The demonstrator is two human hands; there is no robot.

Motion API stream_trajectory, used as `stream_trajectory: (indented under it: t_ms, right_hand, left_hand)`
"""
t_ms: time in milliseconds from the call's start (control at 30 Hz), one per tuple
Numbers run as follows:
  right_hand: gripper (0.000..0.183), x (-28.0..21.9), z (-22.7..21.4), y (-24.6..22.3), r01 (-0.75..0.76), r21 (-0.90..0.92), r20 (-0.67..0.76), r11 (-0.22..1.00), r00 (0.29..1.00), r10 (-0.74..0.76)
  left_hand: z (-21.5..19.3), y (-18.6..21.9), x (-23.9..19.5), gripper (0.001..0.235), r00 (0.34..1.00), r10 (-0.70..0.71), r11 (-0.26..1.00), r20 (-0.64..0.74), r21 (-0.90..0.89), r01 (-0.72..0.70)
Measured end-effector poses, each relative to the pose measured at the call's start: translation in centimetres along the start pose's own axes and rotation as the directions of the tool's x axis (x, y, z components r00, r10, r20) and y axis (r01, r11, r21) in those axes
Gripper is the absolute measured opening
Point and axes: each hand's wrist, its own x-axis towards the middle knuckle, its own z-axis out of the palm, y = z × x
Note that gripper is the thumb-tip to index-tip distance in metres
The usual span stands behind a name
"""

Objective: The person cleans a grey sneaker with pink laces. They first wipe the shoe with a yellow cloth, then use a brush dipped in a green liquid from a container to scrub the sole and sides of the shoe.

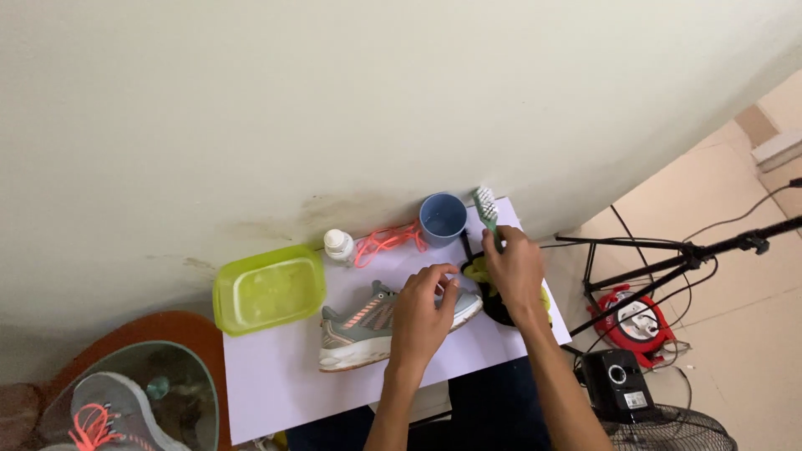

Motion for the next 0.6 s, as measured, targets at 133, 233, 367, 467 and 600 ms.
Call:
stream_trajectory:
  t_ms: [133,233,367,467,600]
  right_hand:
    - [0.039,-0.8,0.5,1.2,0.015,-0.022,-0.004,1.000,1.000,-0.015]
    - [0.035,-1.9,0.8,2.0,0.034,-0.037,-0.063,0.999,0.997,-0.036]
    - [0.034,-1.7,1.0,2.6,0.038,0.001,-0.109,0.999,0.993,-0.037]
    - [0.032,-2.2,1.1,3.1,0.037,0.013,-0.104,0.999,0.994,-0.036]
    - [0.027,-1.5,1.9,4.4,0.011,0.026,-0.092,1.000,0.996,-0.009]
  left_hand:
    - [0.7,-0.7,0.7,0.026,0.998,-0.044,0.996,0.047,0.081,0.040]
    - [1.2,-1.5,1.3,0.026,0.997,-0.014,0.990,0.071,0.140,0.004]
    - [2.3,-1.6,3.4,0.028,0.980,-0.117,0.956,0.159,0.285,0.068]
    - [5.9,-4.6,5.8,0.031,0.948,-0.233,0.893,0.217,0.433,0.121]
    - [7.9,-4.7,7.9,0.028,0.945,-0.280,0.862,0.170,0.478,0.170]
